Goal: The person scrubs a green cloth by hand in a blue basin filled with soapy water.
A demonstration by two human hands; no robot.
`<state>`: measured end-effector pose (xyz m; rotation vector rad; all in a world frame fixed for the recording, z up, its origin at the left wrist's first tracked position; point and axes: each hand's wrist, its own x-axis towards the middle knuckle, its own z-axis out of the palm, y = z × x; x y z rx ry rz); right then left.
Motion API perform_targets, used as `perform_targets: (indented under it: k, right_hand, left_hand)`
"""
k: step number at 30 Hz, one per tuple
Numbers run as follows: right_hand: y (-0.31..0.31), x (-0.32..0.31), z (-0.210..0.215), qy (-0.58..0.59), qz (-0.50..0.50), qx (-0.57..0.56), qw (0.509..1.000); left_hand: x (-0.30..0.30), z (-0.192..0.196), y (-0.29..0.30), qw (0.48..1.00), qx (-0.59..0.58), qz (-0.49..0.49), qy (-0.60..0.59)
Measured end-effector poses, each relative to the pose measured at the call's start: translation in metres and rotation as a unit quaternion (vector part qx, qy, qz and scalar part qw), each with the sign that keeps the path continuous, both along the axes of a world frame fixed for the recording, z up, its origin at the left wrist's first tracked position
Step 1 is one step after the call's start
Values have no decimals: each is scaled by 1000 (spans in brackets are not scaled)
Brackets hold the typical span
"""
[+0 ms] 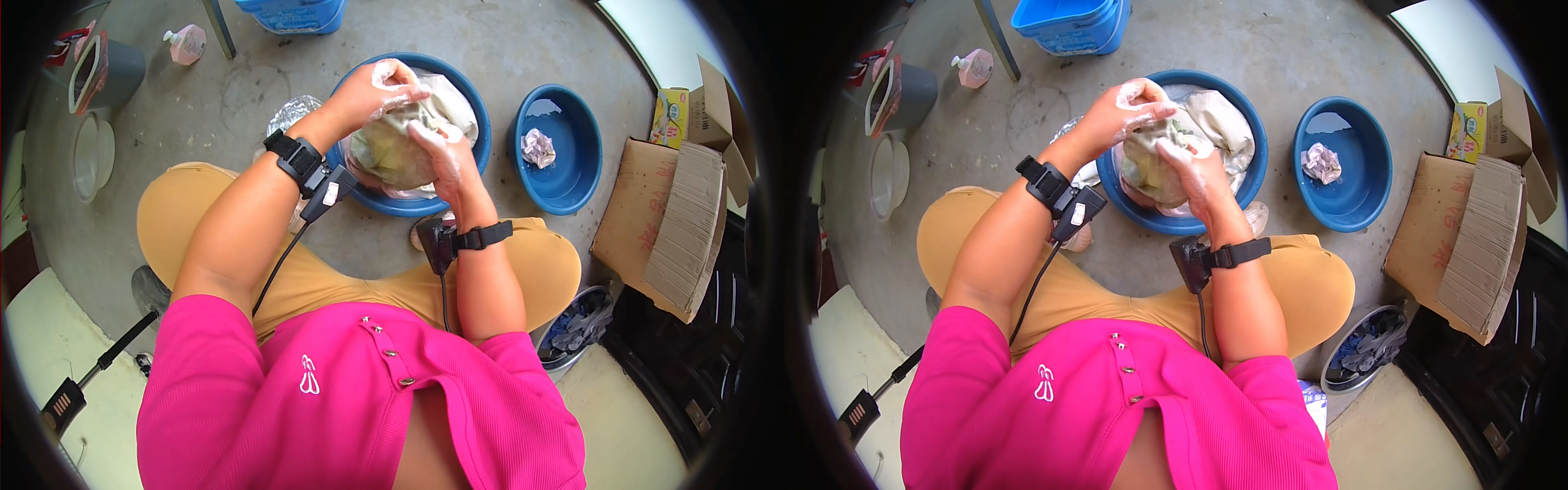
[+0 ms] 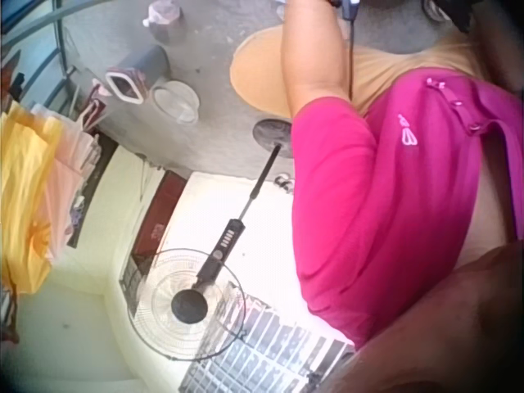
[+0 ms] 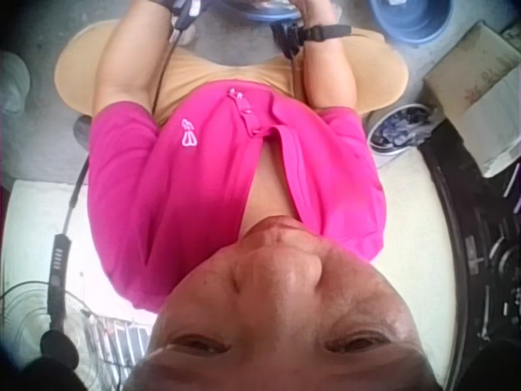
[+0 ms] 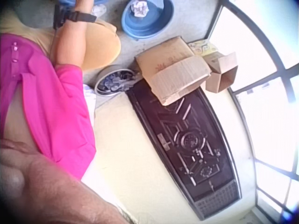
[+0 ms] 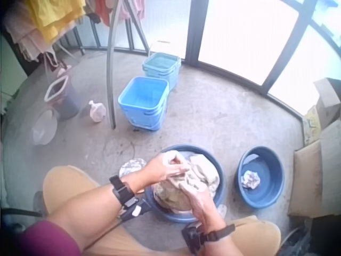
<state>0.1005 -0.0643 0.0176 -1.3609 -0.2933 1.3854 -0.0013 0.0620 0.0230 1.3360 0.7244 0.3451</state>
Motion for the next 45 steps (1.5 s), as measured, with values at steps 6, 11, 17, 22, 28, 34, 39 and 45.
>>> perform_targets:
  k: [6, 11, 17, 22, 28, 34, 39, 45]
  right_hand:
    - [-7, 25, 29, 77, -93, 168, 978]
    - [-17, 45, 36, 204, -132, 252, 937]
    - [-20, 40, 51, 251, -103, 250, 929]
    - [-19, 48, 48, 251, -98, 290, 918]
    - [-1, 43, 9, 137, -235, 113, 956]
    - [-9, 20, -47, 348, -166, 35, 922]
    - [7, -28, -12, 281, -151, -55, 946]
    - [-22, -2, -99, 430, -81, 142, 888]
  left_hand:
    - [-12, -2, -5, 966, 92, -236, 50]
    - [-16, -21, -6, 933, 234, -225, 154]
    - [0, -10, -16, 980, 150, -122, -39]
    - [-2, -2, -5, 988, 33, -138, -66]
    - [0, -2, -11, 939, -267, 38, -212]
    - [18, 1, -76, 889, 439, -116, 52]
    - [15, -13, -48, 850, 483, -11, 211]
    - [20, -18, -79, 878, 463, -99, 70]
